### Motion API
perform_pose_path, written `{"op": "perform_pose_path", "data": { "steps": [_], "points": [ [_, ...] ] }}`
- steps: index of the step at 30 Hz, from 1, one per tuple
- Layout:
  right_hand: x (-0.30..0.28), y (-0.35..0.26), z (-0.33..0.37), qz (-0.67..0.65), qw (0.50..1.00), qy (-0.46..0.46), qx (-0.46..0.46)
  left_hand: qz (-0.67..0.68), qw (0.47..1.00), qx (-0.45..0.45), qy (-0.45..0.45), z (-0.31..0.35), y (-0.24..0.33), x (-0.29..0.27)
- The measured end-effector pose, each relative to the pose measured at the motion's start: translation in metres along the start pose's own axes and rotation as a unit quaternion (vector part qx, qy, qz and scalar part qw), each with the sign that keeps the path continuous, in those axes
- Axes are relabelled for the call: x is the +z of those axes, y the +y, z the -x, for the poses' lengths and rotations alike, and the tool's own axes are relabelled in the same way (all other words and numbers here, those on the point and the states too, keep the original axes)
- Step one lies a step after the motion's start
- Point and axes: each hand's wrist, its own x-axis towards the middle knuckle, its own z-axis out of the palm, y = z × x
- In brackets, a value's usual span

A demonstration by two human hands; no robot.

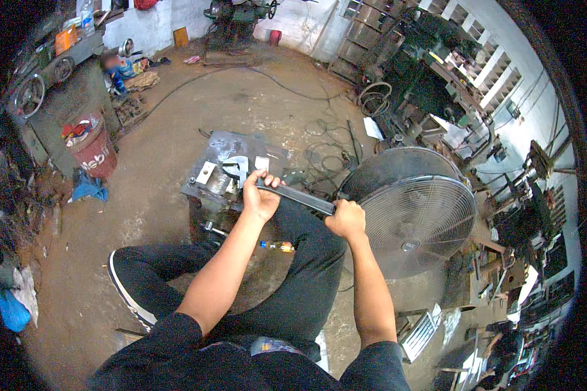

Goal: The person uses a large adjustable wrench to tighten a bolt on a metal part clamped in a bench vise. They repeatedly reposition the wrench and apply force to turn the bolt.

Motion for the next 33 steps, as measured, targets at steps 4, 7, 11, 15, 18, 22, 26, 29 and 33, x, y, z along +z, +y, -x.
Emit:
{"op": "perform_pose_path", "data": {
  "steps": [4,7,11,15,18,22,26,29,33],
  "points": [
    [0.01,-0.005,-0.003,0.008,0.999,0.003,0.044,-0.024,0.999,0.008,0.035,-0.003,0.001,0.004],
    [0.001,-0.009,0.0,0.014,0.998,-0.017,0.062,-0.034,0.998,0.005,0.056,-0.005,0.002,0.007],
    [-0.016,-0.029,0.023,0.006,0.997,-0.035,0.07,-0.04,0.996,-0.012,0.075,-0.001,0.007,0.012],
    [-0.021,-0.059,0.078,0.025,0.998,0.025,0.056,-0.07,0.991,-0.073,0.085,0.014,0.024,0.011],
    [-0.021,-0.073,0.105,0.009,0.998,-0.027,0.06,-0.078,0.988,-0.114,0.063,0.022,0.036,0.009],
    [-0.024,-0.077,0.109,0.0,0.998,0.019,0.061,-0.052,0.991,-0.119,0.039,0.022,0.035,0.007],
    [-0.014,-0.054,0.079,0.035,0.995,-0.05,0.082,-0.044,0.989,-0.057,0.126,0.012,0.019,0.008],
    [-0.002,-0.012,0.032,0.07,0.987,0.14,-0.04,0.008,0.995,-0.026,0.099,-0.002,0.005,0.011],
    [0.006,0.037,-0.056,0.099,0.973,0.152,-0.14,0.06,0.986,0.044,0.147,-0.028,-0.011,0.013]
  ]
}}
